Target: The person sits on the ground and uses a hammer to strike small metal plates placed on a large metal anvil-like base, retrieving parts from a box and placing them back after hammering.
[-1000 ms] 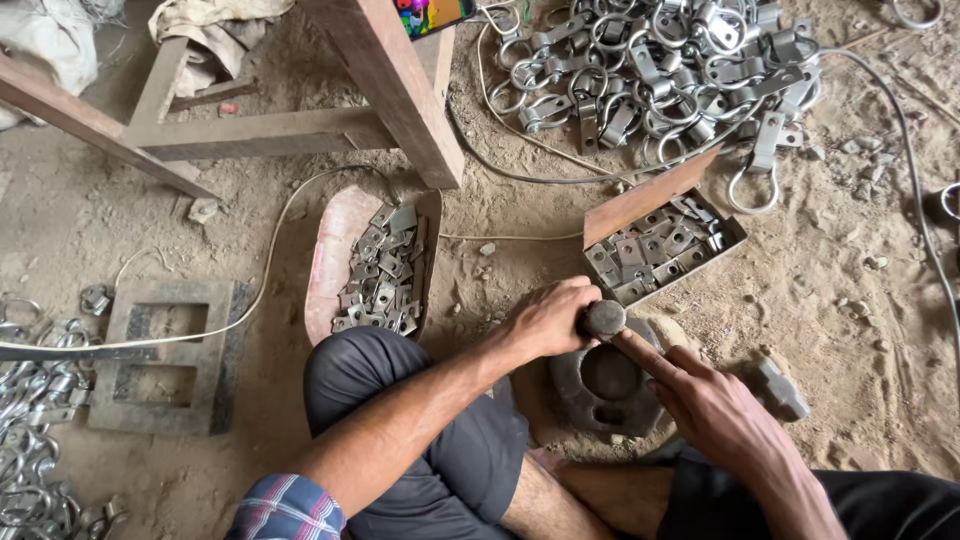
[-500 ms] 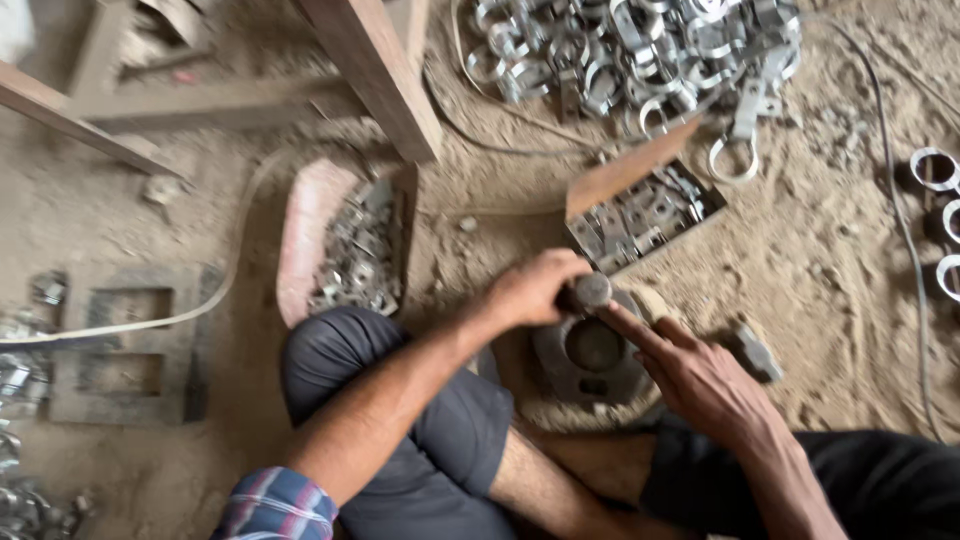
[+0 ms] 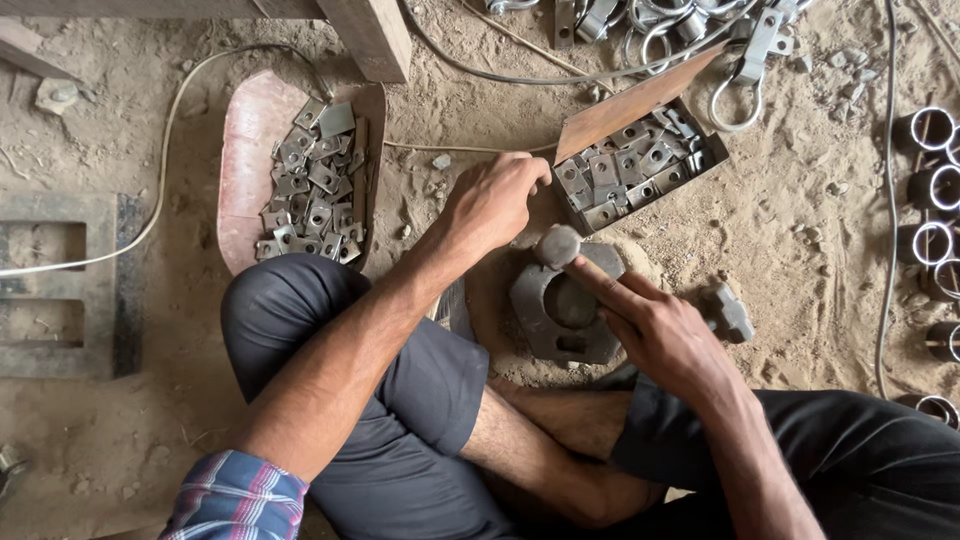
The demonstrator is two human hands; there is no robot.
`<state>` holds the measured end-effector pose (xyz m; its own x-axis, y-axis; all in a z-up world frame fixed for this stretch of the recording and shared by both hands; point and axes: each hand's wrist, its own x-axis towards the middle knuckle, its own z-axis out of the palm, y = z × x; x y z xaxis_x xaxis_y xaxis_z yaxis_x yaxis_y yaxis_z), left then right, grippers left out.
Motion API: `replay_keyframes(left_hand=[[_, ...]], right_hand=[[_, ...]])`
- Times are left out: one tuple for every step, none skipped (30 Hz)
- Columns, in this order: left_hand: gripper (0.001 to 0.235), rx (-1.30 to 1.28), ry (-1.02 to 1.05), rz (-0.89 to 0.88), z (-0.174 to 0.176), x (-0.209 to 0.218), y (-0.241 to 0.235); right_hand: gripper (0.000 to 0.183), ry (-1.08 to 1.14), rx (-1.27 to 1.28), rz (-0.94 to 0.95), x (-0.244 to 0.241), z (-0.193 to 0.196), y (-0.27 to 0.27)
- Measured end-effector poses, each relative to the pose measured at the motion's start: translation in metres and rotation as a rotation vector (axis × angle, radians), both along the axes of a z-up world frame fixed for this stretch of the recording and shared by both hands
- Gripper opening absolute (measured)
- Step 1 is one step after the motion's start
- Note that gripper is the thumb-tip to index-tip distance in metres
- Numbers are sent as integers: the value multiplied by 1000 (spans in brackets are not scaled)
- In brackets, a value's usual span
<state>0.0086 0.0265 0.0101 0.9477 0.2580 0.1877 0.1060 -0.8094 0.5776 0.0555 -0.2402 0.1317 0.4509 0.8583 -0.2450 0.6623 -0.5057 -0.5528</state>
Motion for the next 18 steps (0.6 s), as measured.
replay_keyframes(left_hand=[[33,-15,46,2,-1,2,-1],[32,-29,57,-8,-1,3,-3],[31,-42,65,-18,0,3,-6],[31,-55,73,-28,2,3,-9],[25,-75,134,-45,6,2,-13],[19,-94,195,-62,9,0,-16],[14,-109,257,-81,13,0,-18],[17,-127,296,-97,16,1,-18],[21,-145,335,-113,17,3,-19],[24,-162,374,-129,17,3,-20],[22,-185,358,-155,16,4,-19],[19,-208,344,-182,14,4,-18],[17,-231,330,-206,12,3,-17],[18,-243,355,-203,10,3,-16],[20,-257,380,-197,7,4,-16],[22,-271,405,-191,5,4,-16],[23,-262,381,-196,3,3,-16],[24,-253,356,-201,1,1,-15]], right_hand=[[59,5,7,15,0,-2,2],[60,10,14,30,1,-2,3],[60,15,14,26,2,-2,2],[61,20,15,23,2,-2,2],[61,27,15,16,1,-2,0],[62,39,31,13,2,-2,-2],[62,52,50,8,3,-2,-3],[62,64,70,4,4,-2,-4],[63,57,47,11,4,-3,-6],[64,51,24,19,5,-3,-8],[65,42,-1,26,6,-3,-10],[67,46,1,37,6,-3,-13],[68,50,4,49,5,-3,-16],[70,55,6,62,3,-4,-19],[68,62,5,74,2,-4,-21],[66,68,4,85,0,-4,-23],[65,75,3,101,-2,-4,-24],[64,66,4,118,-4,-4,-25]])
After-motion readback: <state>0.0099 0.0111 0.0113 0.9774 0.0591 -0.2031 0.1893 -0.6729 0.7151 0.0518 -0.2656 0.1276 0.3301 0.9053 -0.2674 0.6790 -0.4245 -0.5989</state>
